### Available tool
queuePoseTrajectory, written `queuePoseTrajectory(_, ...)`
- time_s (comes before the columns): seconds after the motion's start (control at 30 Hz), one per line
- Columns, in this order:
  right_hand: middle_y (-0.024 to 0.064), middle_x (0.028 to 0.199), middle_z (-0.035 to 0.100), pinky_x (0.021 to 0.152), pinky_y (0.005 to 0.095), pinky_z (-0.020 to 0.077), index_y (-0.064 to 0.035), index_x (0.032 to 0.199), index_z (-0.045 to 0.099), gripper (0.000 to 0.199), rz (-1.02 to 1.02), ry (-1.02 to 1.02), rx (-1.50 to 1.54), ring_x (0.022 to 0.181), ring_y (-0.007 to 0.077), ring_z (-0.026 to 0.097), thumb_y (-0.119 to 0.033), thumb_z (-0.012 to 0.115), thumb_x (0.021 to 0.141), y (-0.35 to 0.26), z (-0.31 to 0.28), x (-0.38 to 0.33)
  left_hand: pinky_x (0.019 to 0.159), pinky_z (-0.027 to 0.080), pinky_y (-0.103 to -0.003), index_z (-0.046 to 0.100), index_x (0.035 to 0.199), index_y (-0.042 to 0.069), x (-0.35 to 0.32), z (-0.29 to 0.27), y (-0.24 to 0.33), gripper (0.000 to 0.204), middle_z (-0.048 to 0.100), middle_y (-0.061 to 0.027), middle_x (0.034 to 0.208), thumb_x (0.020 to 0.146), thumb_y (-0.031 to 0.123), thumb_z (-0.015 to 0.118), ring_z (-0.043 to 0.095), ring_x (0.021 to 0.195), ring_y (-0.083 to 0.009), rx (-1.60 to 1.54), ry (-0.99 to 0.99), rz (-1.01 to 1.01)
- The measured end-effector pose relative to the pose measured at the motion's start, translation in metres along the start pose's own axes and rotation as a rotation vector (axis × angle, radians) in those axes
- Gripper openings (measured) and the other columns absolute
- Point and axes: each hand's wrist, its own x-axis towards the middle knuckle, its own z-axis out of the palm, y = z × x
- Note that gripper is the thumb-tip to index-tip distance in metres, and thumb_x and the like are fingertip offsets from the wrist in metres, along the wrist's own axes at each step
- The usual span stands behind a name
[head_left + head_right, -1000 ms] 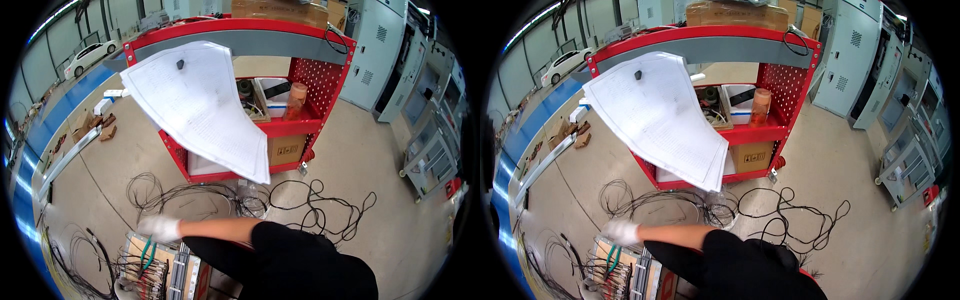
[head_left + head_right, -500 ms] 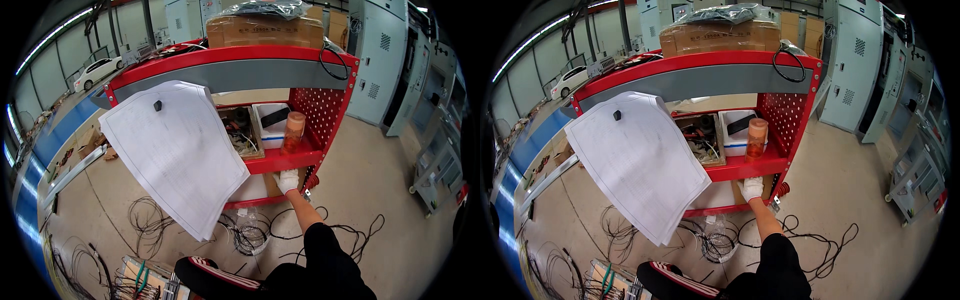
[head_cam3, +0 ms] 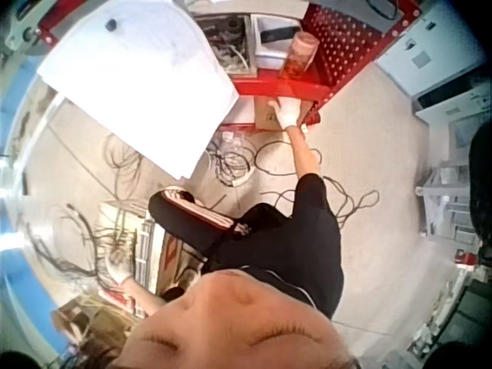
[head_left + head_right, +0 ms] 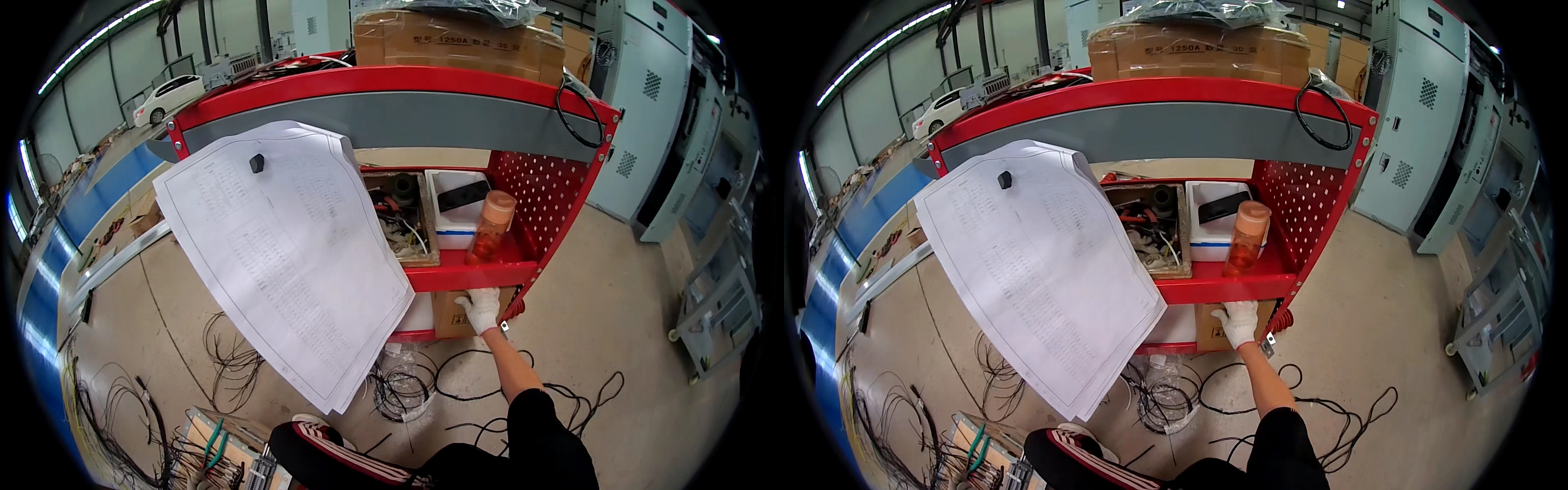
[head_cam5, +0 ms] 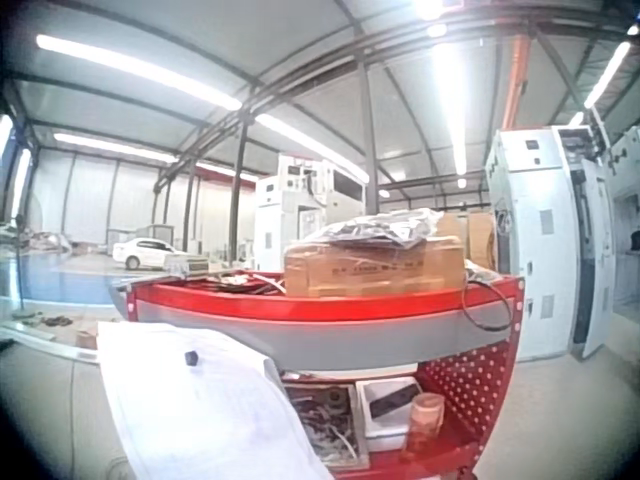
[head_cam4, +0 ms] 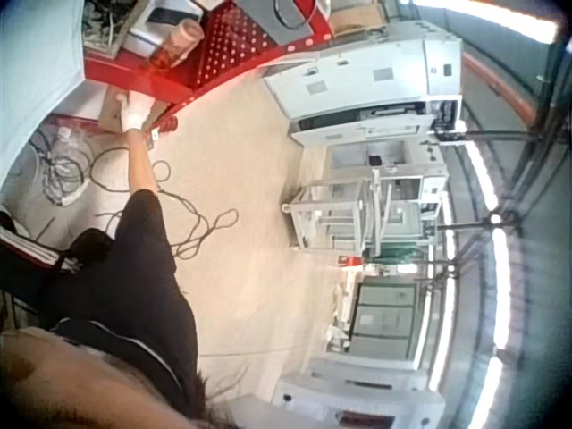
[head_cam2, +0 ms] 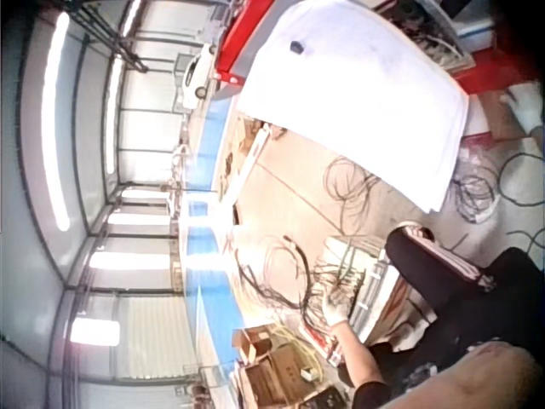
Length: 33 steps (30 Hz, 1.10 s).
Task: The person sits on the floor and uses wire strippers to strip the insulation off multiple black wires. They repeatedly pick up wires, strip them, and place the stripped ends into a cardboard box.
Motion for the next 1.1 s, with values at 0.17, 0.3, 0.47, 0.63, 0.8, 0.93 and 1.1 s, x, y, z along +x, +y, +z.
queuePoseTrajectory(0.17,0.0054,0.099,0.066,0.096,0.0456,0.0396,-0.0137,0.106,0.067,0.033,-0.132,-0.016,0.179,0.098,0.029,0.057,-0.024,0.075,0.076,-0.022,-0.041,-0.042,0.074,0.048,-0.042,0.061,0.088,0.009,0.047,-0.035,0.006,0.013,0.049,0.0035,0.068,0.094,0.021,0.06,0.051,0.072,-0.0139,-0.14,-0.34,-0.209)
queuePoseTrajectory(0.3,0.0041,0.097,0.065,0.095,0.0464,0.0401,-0.0143,0.104,0.067,0.033,-0.142,-0.053,0.17,0.096,0.0279,0.058,-0.024,0.077,0.074,-0.067,-0.101,-0.093,0.071,0.047,-0.037,0.057,0.081,0.012,0.028,-0.029,0.004,0.016,0.046,0.0044,0.065,0.094,0.019,0.06,0.049,0.068,-0.0128,-0.123,-0.176,-0.05)
queuePoseTrajectory(0.47,0.007,0.104,0.065,0.1,0.0513,0.0389,-0.0116,0.108,0.066,0.043,-0.17,-0.119,0.165,0.1,0.0297,0.059,-0.028,0.08,0.071,-0.052,-0.141,-0.152,0.058,0.039,-0.022,0.044,0.069,0.017,0.062,-0.053,0.003,0.032,0.038,0.0047,0.06,0.099,0.021,0.053,0.039,0.054,-0.0097,-0.442,-0.571,-0.312)
queuePoseTrajectory(0.63,0.0207,0.116,0.062,0.105,0.0506,0.0365,-0.0001,0.123,0.059,0.062,0.363,0.255,0.125,0.111,0.0385,0.056,-0.033,0.082,0.076,-0.035,-0.14,-0.149,0.036,0.028,-0.023,0.052,0.079,0.014,0.084,-0.075,-0.015,0.031,0.041,0.0026,0.061,0.097,0.037,0.063,0.034,0.044,-0.0044,-0.413,-0.098,0.06)
queuePoseTrajectory(0.8,0.0252,0.127,0.057,0.099,0.0548,0.0496,0.0007,0.136,0.047,0.054,1.702,-0.354,1.15,0.108,0.0401,0.06,-0.027,0.063,0.093,0.031,-0.117,-0.172,0.047,0.038,-0.017,0.054,0.077,0.014,0.094,-0.108,-0.005,0.022,0.046,0.004,0.068,0.094,0.025,0.061,0.041,0.051,-0.0057,-0.166,-0.333,0.131)
queuePoseTrajectory(0.93,0.0286,0.121,0.052,0.093,0.0602,0.0561,0.0071,0.123,0.039,0.027,1.915,-0.49,1.407,0.108,0.0515,0.056,-0.006,0.045,0.1,0.075,-0.121,-0.223,0.036,0.029,-0.017,0.049,0.071,0.011,0.061,-0.058,0.009,0.023,0.058,-0.0029,0.075,0.093,0.017,0.055,0.04,0.048,-0.0049,-0.409,-0.281,-0.154)
queuePoseTrajectory(1.1,0.0186,0.111,0.065,0.086,0.0422,0.0577,-0.0008,0.116,0.06,0.022,1.633,-0.932,1.052,0.101,0.0326,0.063,-0.011,0.051,0.098,0.208,-0.161,-0.245,0.036,0.03,-0.017,0.048,0.068,0.009,0.061,-0.065,0.008,0.023,0.061,-0.0053,0.079,0.089,0.013,0.055,0.038,0.047,-0.0054,-0.374,-0.312,-0.124)
